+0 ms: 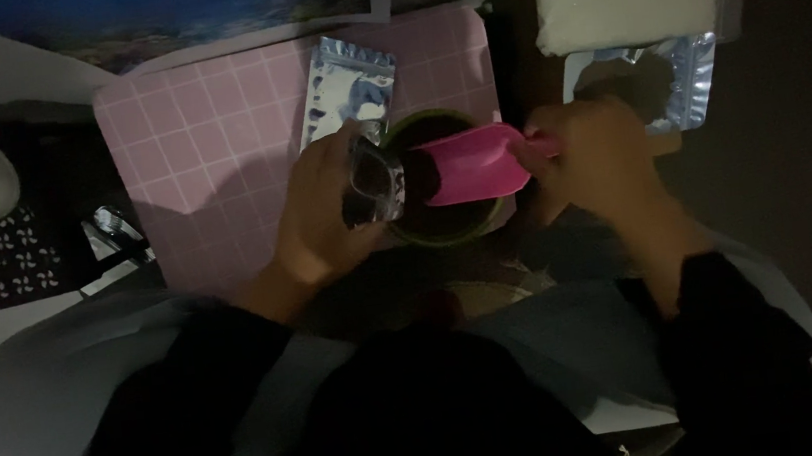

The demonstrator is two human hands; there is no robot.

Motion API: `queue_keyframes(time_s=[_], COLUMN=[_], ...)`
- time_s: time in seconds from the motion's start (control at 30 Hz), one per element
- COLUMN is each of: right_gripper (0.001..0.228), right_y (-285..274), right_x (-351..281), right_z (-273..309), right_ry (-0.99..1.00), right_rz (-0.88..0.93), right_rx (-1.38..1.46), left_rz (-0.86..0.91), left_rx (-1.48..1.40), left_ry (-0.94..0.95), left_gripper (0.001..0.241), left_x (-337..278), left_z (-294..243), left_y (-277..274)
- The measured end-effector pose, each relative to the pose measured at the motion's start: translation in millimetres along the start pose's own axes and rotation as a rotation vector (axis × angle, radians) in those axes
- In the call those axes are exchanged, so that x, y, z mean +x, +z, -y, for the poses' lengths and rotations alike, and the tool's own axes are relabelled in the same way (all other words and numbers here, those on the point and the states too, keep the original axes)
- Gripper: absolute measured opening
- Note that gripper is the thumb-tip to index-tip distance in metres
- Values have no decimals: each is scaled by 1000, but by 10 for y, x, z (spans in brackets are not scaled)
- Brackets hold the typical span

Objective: Filling small pouches with dark powder using a plastic scoop

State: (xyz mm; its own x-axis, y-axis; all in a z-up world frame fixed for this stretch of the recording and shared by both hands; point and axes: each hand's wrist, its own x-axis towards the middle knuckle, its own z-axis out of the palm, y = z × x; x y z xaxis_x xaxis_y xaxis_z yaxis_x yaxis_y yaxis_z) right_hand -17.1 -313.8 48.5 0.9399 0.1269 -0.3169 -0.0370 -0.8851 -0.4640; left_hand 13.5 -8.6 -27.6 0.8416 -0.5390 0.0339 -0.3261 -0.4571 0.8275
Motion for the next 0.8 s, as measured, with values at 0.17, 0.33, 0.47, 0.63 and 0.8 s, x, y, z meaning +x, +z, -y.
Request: queue_keyframes(time_s=[0.17, 0.33, 0.47, 0.63, 0.8], right_gripper=[33, 33, 24, 17, 15], right_y=[27, -26, -12, 28, 86], right_x=[-45, -153, -222, -301, -314], right_z=[-186, -305, -439, -608, -931], right_ry=[8, 57, 37, 48, 99], right_rz=[-32, -48, -98, -142, -218], right_rx=[-25, 37, 167, 293, 258], left_rz=[-6, -14, -11, -49, -65], left_rx=[32, 47, 7, 26, 14], left_ry=[58, 12, 67, 96, 97], left_gripper=[100, 100, 100, 100, 96], left_x=[-51, -79, -84, -97, -93], left_z=[33, 60, 6, 42, -122], left_y=[-5, 0, -39, -17, -113])
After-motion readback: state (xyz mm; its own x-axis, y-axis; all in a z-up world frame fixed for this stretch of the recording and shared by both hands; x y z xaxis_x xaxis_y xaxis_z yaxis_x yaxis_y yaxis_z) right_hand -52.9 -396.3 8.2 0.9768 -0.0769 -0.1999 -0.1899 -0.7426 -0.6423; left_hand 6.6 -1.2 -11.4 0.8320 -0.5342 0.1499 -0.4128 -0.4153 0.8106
